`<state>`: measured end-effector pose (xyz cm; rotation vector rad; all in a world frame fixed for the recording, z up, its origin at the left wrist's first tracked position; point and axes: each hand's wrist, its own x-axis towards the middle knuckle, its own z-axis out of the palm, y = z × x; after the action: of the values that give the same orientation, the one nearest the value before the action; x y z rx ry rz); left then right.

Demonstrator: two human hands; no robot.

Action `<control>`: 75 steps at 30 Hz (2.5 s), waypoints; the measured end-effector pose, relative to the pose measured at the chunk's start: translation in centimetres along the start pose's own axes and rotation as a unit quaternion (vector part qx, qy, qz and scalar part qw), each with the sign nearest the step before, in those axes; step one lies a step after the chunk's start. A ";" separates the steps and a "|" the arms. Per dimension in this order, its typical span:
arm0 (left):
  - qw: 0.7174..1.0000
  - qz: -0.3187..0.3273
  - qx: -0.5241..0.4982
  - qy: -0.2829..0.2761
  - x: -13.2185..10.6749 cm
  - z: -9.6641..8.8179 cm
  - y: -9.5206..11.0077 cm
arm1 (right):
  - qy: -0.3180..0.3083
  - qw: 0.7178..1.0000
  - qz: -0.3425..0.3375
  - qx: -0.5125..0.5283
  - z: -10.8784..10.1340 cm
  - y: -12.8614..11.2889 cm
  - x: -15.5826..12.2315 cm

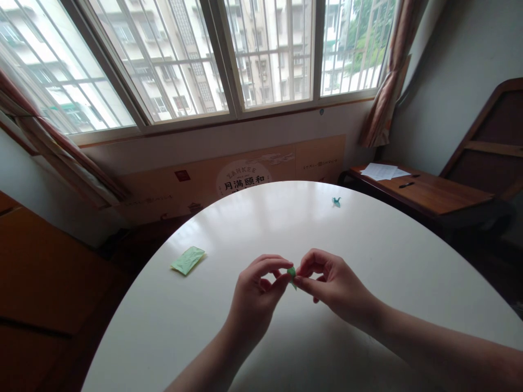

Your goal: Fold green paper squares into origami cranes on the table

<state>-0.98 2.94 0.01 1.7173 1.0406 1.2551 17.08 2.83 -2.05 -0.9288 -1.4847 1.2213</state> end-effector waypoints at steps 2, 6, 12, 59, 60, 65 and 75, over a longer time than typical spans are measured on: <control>1.000 -0.016 -0.009 0.001 0.2 0.0 0.1 | 0.012 0.999 -0.034 -0.038 0.0 0.2 0.0; 0.998 -0.057 -0.031 -0.005 0.3 0.0 0.1 | 0.038 0.991 -0.086 -0.095 0.0 0.4 0.0; 0.995 -0.078 -0.063 -0.030 0.1 0.0 0.6 | 0.071 0.982 -0.119 -0.126 0.1 0.2 -0.1; 0.976 -0.199 -0.052 -0.078 0.5 -0.1 0.5 | 0.042 0.999 0.007 -0.001 -0.7 -0.6 0.1; 0.977 -0.193 -0.035 -0.080 0.4 -0.1 0.4 | 0.046 0.999 0.002 -0.009 -0.6 -0.6 0.1; 0.980 -0.185 0.017 -0.068 0.2 0.0 0.4 | 0.055 0.998 -0.014 -0.036 -0.2 -0.6 -0.2; 0.971 -0.231 -0.047 -0.044 0.3 0.1 0.7 | -0.007 0.997 0.057 0.050 -0.8 -0.3 0.6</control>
<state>-0.70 2.96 0.76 1.3425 1.2187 0.9052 17.71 3.49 -1.58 -0.9485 -1.3843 1.3754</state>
